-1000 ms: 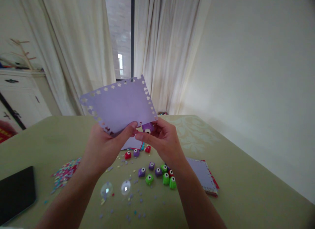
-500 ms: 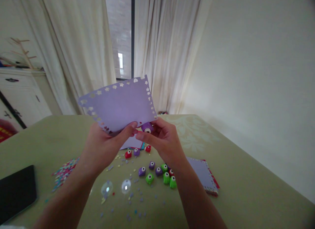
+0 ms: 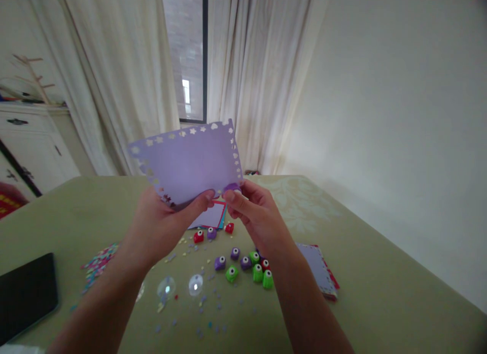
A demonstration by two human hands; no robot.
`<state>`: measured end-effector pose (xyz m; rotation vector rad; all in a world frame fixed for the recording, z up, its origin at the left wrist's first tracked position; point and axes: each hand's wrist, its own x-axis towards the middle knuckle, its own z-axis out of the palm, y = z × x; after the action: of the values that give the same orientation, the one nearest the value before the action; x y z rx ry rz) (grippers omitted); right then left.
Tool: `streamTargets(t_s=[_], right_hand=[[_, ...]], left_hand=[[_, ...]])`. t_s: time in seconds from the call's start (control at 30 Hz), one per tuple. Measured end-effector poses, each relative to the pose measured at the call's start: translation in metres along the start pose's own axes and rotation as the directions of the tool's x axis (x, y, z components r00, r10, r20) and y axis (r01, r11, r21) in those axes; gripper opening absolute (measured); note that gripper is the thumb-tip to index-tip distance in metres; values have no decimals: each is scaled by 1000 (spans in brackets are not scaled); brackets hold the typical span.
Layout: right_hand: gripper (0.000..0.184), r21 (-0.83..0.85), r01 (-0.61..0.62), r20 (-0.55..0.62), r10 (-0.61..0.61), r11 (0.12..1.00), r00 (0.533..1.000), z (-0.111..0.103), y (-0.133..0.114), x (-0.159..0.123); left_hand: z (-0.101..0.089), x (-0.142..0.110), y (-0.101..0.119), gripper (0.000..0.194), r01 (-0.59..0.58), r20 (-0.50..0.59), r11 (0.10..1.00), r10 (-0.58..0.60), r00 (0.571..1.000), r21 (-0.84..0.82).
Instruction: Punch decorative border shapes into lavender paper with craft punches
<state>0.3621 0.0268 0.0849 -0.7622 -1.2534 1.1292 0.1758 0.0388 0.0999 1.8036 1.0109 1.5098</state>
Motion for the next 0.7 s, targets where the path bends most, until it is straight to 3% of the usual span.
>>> streamTargets(t_s=[0.23,0.43,0.7], right_hand=[[34,89,-77,-9,78,993,997,3,1,1],[39,47,-88,-10,88,995,996,3,5,3],[41,28,-76,-13,76,997,997,1,11,3]], left_hand=[[5,-2,-5,10,81,83,994,-75,994,-75],[4,-1,-12,13,107,107,991,-98,989,-82],[3,4,-20,10,57,172,996,-44,984,-72]])
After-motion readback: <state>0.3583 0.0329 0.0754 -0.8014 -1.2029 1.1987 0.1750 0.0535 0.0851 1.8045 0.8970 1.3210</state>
